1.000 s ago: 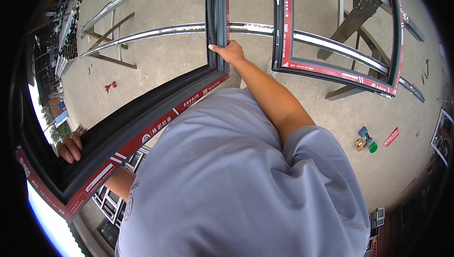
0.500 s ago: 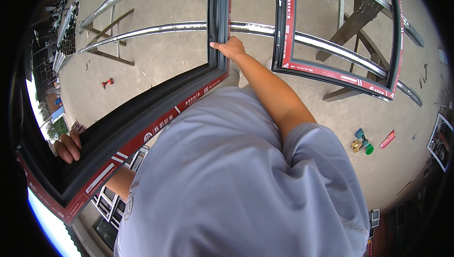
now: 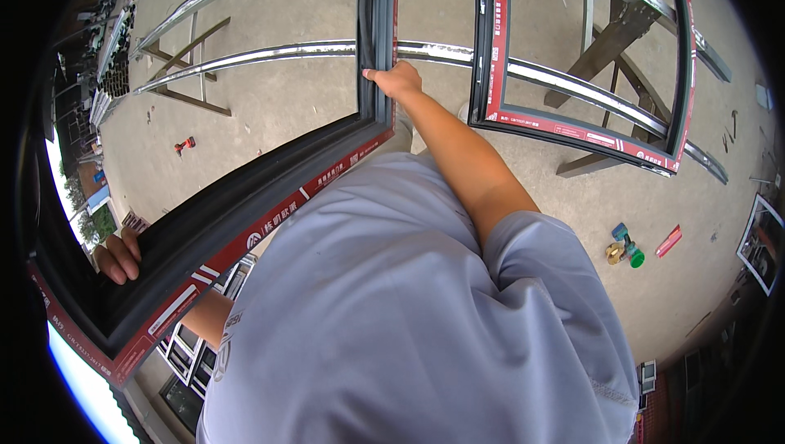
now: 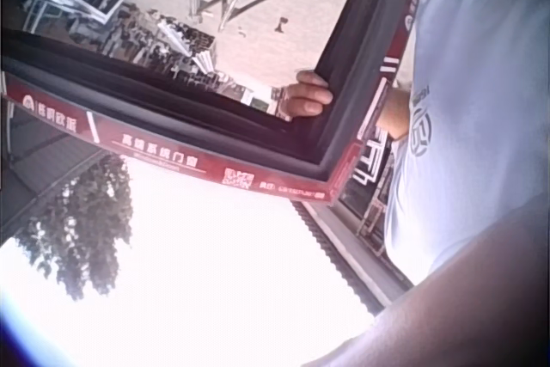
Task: The person installs a black rubber seal onto a window frame by hand, pressing it into the groove along each side. They adjust the frame's position and work with a coworker to align and secure the seal around the perimeter.
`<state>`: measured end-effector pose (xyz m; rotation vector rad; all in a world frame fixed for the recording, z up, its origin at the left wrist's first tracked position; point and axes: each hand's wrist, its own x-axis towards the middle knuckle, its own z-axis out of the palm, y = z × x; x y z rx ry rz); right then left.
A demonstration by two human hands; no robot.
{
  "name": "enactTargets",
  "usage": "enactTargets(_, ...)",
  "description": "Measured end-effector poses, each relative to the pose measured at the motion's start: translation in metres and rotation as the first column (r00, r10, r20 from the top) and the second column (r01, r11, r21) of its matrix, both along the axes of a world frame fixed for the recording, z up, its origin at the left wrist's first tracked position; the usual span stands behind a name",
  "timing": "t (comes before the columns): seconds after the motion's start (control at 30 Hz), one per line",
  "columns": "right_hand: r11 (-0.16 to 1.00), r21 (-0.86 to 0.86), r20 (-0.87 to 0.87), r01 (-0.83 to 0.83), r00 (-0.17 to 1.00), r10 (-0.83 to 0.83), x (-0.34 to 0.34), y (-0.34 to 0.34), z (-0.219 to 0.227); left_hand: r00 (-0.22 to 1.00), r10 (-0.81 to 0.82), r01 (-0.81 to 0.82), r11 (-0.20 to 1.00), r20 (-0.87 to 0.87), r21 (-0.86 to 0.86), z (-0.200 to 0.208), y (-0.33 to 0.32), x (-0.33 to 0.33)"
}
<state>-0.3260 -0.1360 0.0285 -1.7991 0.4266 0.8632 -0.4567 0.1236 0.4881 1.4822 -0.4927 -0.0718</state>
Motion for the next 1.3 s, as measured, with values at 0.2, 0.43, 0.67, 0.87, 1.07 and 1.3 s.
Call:
enactTargets(0.2,0.995,0.099,-0.065,-0.002,0.998,0.008,0.013,-0.003,0.0,0.998,-0.046,0.047,0.999,-0.043,0.021,0.003,-0.003,0.001)
enactTargets(0.43,0.995,-0.073,-0.019,-0.072,0.997,0.071,0.018,0.0,0.016,0.996,0.082,-0.083,0.996,-0.028,-0.029,-0.001,-0.002,-0.008)
enactTargets(0.67,0.996,-0.052,0.021,-0.073,0.997,0.074,0.015,-0.002,0.015,0.963,0.267,-0.268,0.96,-0.019,-0.082,-0.006,0.002,-0.012)
enactTargets(0.87,0.997,0.055,0.145,0.052,0.988,-0.06,-0.025,0.006,0.001,0.928,0.367,-0.355,0.922,0.055,-0.154,-0.012,0.002,-0.011)
enactTargets(1.07,0.986,0.04,0.156,0.161,0.974,-0.166,-0.045,0.021,0.006,0.92,0.366,-0.35,0.928,0.137,-0.128,-0.015,0.009,-0.001)
enactTargets(1.3,0.968,-0.013,0.26,0.25,0.936,-0.238,-0.051,0.038,0.013,0.862,0.498,-0.436,0.825,0.097,-0.36,-0.03,0.056,-0.007)
